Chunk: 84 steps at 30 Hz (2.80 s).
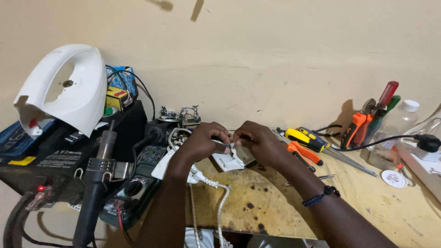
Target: Reassembling the internal wiring and plastic housing of an electric iron on a repair bench.
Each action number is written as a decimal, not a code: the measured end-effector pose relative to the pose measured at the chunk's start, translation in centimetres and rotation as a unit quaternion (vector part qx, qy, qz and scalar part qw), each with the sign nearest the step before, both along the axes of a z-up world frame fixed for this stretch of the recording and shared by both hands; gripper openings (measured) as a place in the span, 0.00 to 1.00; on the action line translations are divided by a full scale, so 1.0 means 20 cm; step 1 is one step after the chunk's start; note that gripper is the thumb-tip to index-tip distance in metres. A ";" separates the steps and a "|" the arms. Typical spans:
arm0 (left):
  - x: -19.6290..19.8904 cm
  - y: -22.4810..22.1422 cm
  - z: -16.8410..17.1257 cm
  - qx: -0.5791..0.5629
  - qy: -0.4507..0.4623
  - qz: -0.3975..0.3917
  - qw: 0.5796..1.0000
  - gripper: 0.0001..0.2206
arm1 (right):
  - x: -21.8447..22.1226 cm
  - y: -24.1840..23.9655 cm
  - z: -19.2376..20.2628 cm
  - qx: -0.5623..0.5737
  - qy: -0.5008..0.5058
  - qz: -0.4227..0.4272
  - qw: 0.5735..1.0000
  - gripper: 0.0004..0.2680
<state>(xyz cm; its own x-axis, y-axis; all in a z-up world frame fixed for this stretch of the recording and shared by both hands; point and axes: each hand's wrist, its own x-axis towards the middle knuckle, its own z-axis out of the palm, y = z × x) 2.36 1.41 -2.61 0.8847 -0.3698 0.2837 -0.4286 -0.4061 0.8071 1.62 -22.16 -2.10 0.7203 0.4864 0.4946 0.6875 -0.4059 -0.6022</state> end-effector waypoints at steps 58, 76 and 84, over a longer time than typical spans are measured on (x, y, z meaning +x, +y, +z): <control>-0.19 0.12 0.19 0.072 -0.020 0.034 0.997 0.17 | 0.16 0.06 -0.05 -0.208 -0.041 -0.033 0.977 0.11; -0.05 0.04 0.16 0.107 -0.088 0.008 0.990 0.14 | 0.16 0.04 -0.08 -0.011 -0.010 0.002 1.000 0.10; -0.10 0.02 0.19 0.276 -0.167 0.138 0.936 0.04 | 0.12 0.03 -0.05 0.011 0.042 0.025 0.999 0.11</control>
